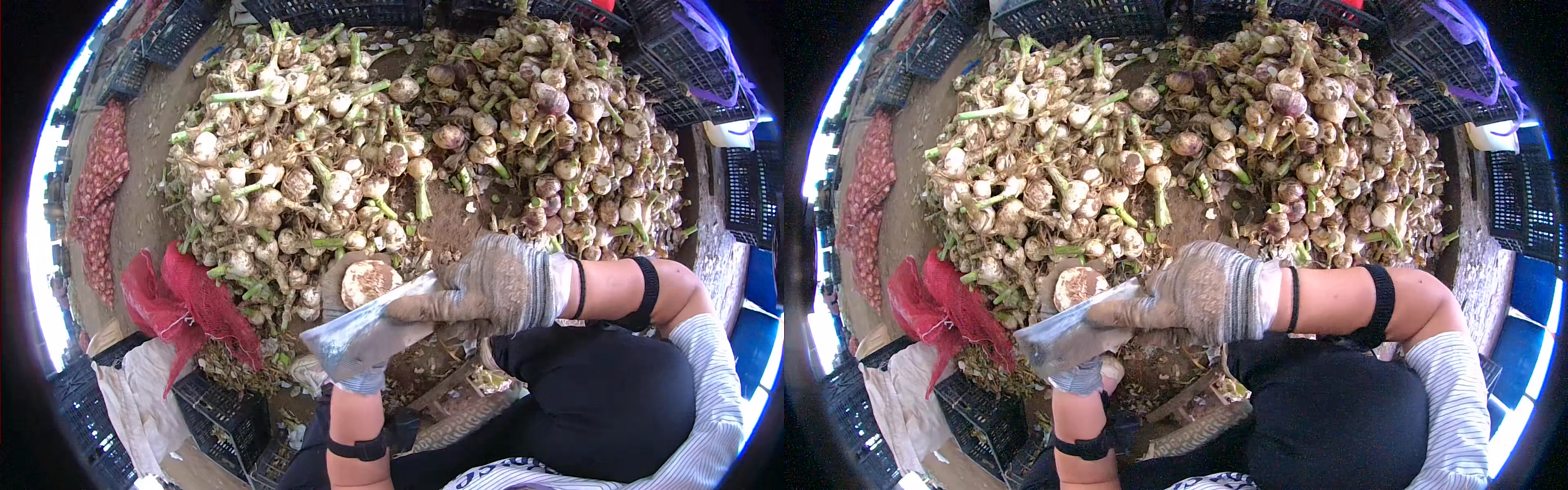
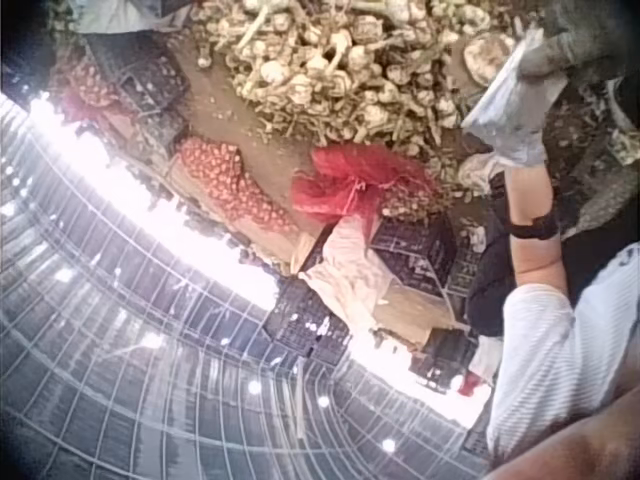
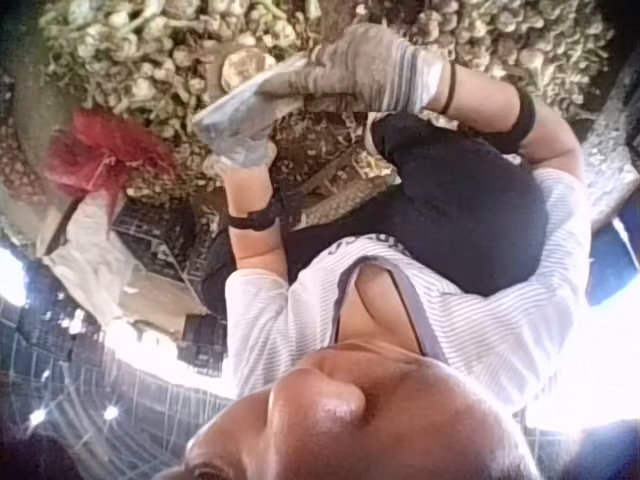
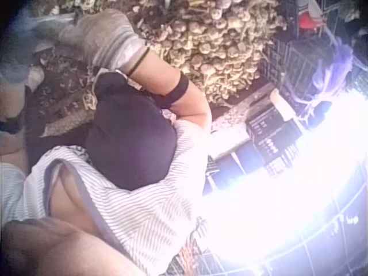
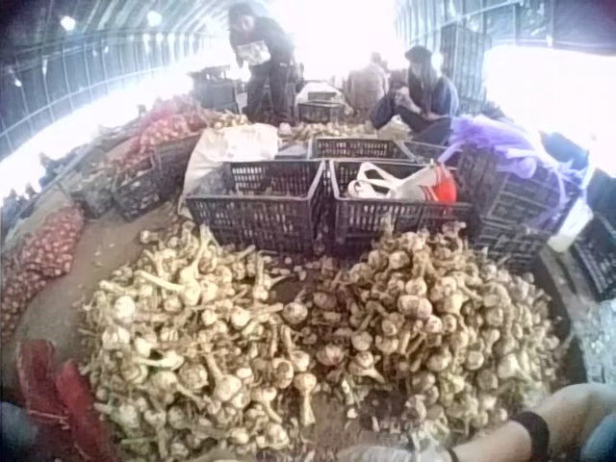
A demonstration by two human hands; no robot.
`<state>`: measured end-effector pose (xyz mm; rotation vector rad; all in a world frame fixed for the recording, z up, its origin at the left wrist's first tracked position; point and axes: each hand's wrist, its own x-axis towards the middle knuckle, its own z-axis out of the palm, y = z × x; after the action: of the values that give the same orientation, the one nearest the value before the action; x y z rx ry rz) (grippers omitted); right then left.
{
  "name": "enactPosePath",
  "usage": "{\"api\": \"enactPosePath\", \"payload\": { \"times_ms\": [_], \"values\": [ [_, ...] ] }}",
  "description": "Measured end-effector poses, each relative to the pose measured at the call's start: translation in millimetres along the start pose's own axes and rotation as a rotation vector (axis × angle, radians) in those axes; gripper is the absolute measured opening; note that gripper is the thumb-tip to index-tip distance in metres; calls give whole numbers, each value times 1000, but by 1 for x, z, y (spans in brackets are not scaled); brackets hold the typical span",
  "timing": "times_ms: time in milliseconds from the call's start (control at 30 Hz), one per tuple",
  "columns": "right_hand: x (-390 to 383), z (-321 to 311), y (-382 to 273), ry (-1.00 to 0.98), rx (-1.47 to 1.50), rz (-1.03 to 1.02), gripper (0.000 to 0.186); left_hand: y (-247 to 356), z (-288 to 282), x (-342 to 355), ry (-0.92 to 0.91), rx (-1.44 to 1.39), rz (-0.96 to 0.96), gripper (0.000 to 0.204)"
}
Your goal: The recorder uses a cleaver to trim the roots and stems of garlic bulbs on the floor of a processing area.
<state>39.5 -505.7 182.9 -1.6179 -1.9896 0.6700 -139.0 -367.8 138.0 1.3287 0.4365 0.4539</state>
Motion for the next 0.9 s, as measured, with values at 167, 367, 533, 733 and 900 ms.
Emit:
{"api": "enactPosePath", "payload": {
  "times_ms": [167,367,533,733,900],
  "values": [
    [0,-1,-5,1,6,-38,69,11,19,-8,149,-8,-95,97],
    [-11,17,5,82,-10,-55,65,5,32,-9,245,247,-27,92],
    [-38,37,25,-86,172,60,72,4,35,-16,120,870,226,79],
    [-75,35,80,-262,108,894,69,16,28,-27,185,141,-57,76],
    [-72,21,57,-148,636,640,55,17,15,-14,-163,600,93,59]
  ]
}}
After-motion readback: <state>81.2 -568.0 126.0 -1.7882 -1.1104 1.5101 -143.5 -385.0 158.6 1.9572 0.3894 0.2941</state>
